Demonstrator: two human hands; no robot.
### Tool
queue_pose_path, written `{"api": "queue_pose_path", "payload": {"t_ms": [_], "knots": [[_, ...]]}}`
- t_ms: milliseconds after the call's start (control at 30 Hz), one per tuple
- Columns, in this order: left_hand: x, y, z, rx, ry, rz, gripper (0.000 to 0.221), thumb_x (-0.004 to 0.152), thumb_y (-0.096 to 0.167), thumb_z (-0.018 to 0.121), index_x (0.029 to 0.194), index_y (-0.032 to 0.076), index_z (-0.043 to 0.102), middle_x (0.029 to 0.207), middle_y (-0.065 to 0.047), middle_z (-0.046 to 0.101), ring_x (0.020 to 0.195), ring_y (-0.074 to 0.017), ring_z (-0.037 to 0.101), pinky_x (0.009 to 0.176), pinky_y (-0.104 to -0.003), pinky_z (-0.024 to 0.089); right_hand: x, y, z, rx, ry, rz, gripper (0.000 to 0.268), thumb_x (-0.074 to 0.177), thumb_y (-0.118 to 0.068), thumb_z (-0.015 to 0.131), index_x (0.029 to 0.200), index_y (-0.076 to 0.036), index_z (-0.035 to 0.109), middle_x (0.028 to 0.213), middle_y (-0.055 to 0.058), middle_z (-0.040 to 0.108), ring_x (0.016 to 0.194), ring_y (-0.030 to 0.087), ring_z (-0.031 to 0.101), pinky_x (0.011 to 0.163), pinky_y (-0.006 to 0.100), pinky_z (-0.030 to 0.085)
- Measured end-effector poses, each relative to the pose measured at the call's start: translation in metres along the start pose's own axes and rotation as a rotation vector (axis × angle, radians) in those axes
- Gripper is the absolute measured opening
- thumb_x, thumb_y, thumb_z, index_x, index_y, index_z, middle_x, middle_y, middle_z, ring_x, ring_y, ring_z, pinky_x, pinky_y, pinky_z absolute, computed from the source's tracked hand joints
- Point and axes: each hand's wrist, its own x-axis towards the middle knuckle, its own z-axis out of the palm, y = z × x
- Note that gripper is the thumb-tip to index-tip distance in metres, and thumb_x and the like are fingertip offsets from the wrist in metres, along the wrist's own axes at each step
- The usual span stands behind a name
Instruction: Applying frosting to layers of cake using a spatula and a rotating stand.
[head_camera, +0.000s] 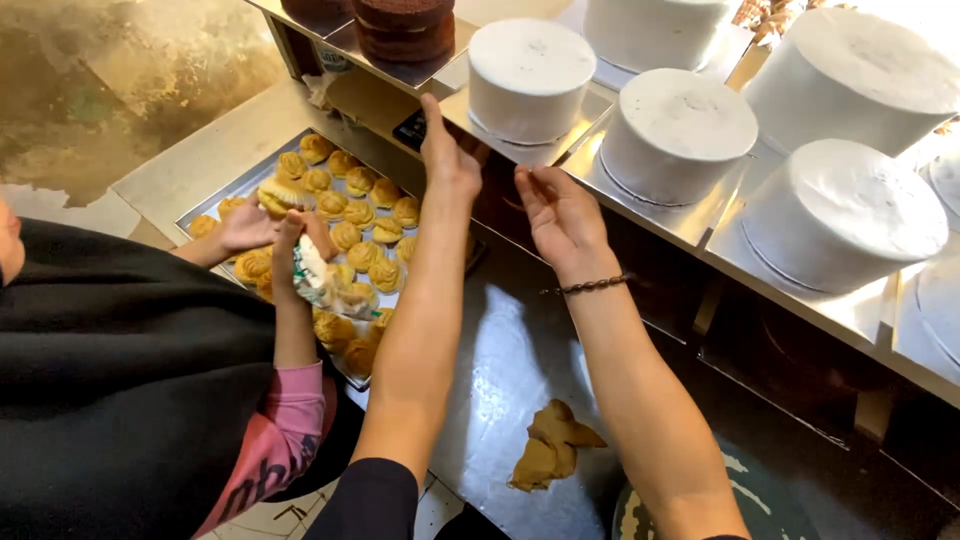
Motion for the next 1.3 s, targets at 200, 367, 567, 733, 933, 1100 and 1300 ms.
{"api": "queue_pose_path", "payload": {"t_ms": [200, 367, 567, 733, 933, 1100, 1300], "knots": [[0.007, -0.003, 0.004, -0.105, -0.010, 0.027, 0.068, 0.089, 0.053, 0.058, 0.131, 0.000, 0.060, 0.119, -0.018, 0.067, 0.103, -0.0298, 0.066, 0.086, -0.047, 0.058, -0.004, -0.009, 0.007, 0.034, 0.080, -0.032, 0.018, 0.088, 0.010, 0.067, 0.105, 0.015, 0.061, 0.100, 0.021, 0.069, 0.095, 0.027, 0.069, 0.088, 0.030, 0.061], [0.057, 0.017, -0.019, -0.132, 0.034, 0.264, 0.046, 0.090, 0.049, 0.064, 0.116, 0.013, 0.058, 0.086, -0.001, 0.059, 0.080, -0.0165, 0.058, 0.074, -0.035, 0.043, -0.011, -0.013, 0.014, 0.072, 0.115, -0.050, 0.016, 0.088, 0.012, 0.066, 0.103, 0.014, 0.061, 0.101, 0.019, 0.069, 0.097, 0.027, 0.071, 0.091, 0.029, 0.063], [0.105, 0.045, -0.016, -0.006, 0.050, 0.390, 0.074, 0.087, 0.009, 0.063, 0.155, 0.002, 0.036, 0.126, -0.019, 0.059, 0.088, -0.0245, 0.059, 0.062, -0.032, 0.050, -0.019, -0.012, 0.000, -0.024, 0.008, 0.006, 0.015, 0.090, 0.005, 0.067, 0.103, 0.013, 0.063, 0.106, 0.020, 0.066, 0.104, 0.027, 0.067, 0.102, 0.031, 0.058], [0.101, 0.048, -0.020, 0.099, 0.107, 0.486, 0.037, 0.082, -0.004, 0.057, 0.118, 0.002, 0.060, 0.081, -0.004, 0.060, 0.062, -0.0121, 0.044, 0.055, -0.026, 0.035, -0.085, -0.016, -0.001, -0.245, 0.031, 0.117, 0.044, 0.090, 0.002, 0.059, 0.133, 0.006, 0.053, 0.125, 0.020, 0.054, 0.114, 0.026, 0.059, 0.104, 0.034, 0.053], [0.043, 0.060, -0.024, -0.092, 0.149, 0.401, 0.090, 0.079, 0.000, 0.056, 0.162, 0.014, 0.025, 0.098, -0.012, 0.053, 0.075, -0.0174, 0.047, 0.074, -0.040, 0.050, -0.131, -0.020, -0.083, -0.554, -0.038, 0.232, 0.049, 0.093, -0.004, 0.056, 0.141, 0.004, 0.054, 0.113, 0.020, 0.063, 0.100, 0.027, 0.060, 0.089, 0.038, 0.051], [0.021, 0.082, -0.014, -0.139, 0.056, 0.457, 0.099, 0.075, -0.005, 0.054, 0.162, 0.015, 0.013, 0.100, -0.014, 0.048, 0.079, -0.0197, 0.048, 0.076, -0.042, 0.054, -0.167, -0.019, -0.148, -0.619, 0.081, 0.330, 0.047, 0.093, -0.003, 0.055, 0.139, 0.007, 0.054, 0.113, 0.024, 0.058, 0.095, 0.030, 0.055, 0.081, 0.039, 0.050], [-0.024, 0.113, 0.032, -0.176, -0.333, 0.707, 0.056, 0.091, 0.006, 0.068, 0.141, 0.006, 0.044, 0.071, -0.006, 0.047, 0.054, -0.0167, 0.049, 0.042, -0.027, 0.034, -0.223, -0.016, -0.168, -0.599, 0.087, 0.392, 0.039, 0.095, 0.000, 0.056, 0.133, 0.009, 0.059, 0.105, 0.024, 0.065, 0.084, 0.028, 0.061, 0.070, 0.037, 0.052]]}}
